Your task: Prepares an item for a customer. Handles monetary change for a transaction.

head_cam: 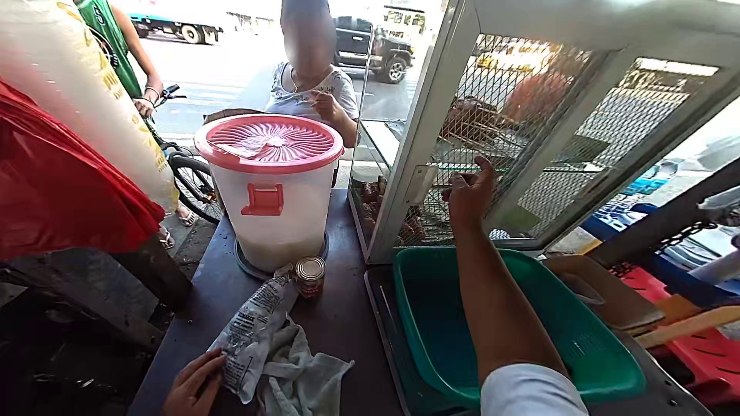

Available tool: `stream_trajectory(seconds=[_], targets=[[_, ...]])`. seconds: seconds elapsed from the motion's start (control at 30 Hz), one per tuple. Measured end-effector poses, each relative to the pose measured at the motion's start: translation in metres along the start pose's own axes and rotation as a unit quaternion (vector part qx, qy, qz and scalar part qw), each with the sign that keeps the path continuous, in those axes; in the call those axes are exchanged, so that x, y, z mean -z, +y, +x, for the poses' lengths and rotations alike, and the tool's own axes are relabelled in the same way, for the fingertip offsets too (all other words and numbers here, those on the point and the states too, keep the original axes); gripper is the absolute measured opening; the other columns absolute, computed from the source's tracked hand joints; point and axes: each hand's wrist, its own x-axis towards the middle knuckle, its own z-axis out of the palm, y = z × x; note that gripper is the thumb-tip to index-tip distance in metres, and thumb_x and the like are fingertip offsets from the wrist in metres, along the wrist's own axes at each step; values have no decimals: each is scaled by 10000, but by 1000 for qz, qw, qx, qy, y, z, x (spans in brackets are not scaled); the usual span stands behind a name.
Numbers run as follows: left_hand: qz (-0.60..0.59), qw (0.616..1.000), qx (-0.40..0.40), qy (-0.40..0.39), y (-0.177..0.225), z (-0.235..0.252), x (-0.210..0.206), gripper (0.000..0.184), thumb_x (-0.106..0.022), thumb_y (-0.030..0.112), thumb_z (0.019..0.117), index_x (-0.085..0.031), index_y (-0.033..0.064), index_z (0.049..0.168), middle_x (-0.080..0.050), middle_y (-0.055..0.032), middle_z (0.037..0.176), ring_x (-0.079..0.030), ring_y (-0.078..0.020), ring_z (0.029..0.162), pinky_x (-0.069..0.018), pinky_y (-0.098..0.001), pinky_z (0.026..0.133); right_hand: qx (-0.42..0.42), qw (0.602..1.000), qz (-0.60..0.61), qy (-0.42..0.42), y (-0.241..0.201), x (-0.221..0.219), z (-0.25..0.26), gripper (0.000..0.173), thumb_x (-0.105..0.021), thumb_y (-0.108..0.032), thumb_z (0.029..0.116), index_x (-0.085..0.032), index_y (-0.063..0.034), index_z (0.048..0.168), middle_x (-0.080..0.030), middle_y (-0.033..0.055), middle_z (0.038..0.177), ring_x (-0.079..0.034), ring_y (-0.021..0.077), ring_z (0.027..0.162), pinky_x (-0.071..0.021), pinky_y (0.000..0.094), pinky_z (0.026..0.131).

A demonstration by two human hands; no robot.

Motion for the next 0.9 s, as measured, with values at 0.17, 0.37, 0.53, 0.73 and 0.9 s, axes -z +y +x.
stream_trajectory(seconds=[0.17,0.37,0.53,0.73,0.9], targets=[[11,1000,0,7,0,1,-1,274,-617,57,926,-740,-31,1155,-652,-254,1300,-566,-393,1297,-422,-499,1123,24,999,-26,4,9,-7,8,626,-603,-139,1011,-306,-71,1559,-602,145,1005,-634,193,710,-575,389,672],[30,999,-13,10,-3,2,-4,272,-605,79,936,-744,-25,1145,-661,-249,1285,-579,-398,1277,-420,-502,1119,31,999,-39,-6,10,4,12,564,-594,-150,1021,-359,-68,1527,-622,140,1009,-649,184,753,-575,382,726],[30,999,-8,9,-1,2,-3,268,-618,63,934,-742,-28,1152,-658,-253,1292,-573,-399,1288,-418,-503,1125,58,997,-55,-11,8,9,10,640,-588,-167,1030,-285,-100,1590,-614,144,1051,-655,198,762,-583,389,714],[32,999,-8,8,-1,2,-4,271,-612,78,941,-743,-17,1158,-658,-245,1296,-573,-386,1293,-415,-492,1128,38,987,-148,-59,5,12,16,714,-595,-177,1035,-204,-176,1632,-648,174,978,-672,285,776,-573,486,738],[33,999,-17,19,-4,3,-5,273,-609,95,935,-751,-5,1146,-669,-226,1285,-583,-370,1279,-424,-482,1119,55,982,-172,-48,-6,15,6,692,-584,-173,1031,-237,-118,1627,-650,186,1091,-672,284,811,-571,481,755]])
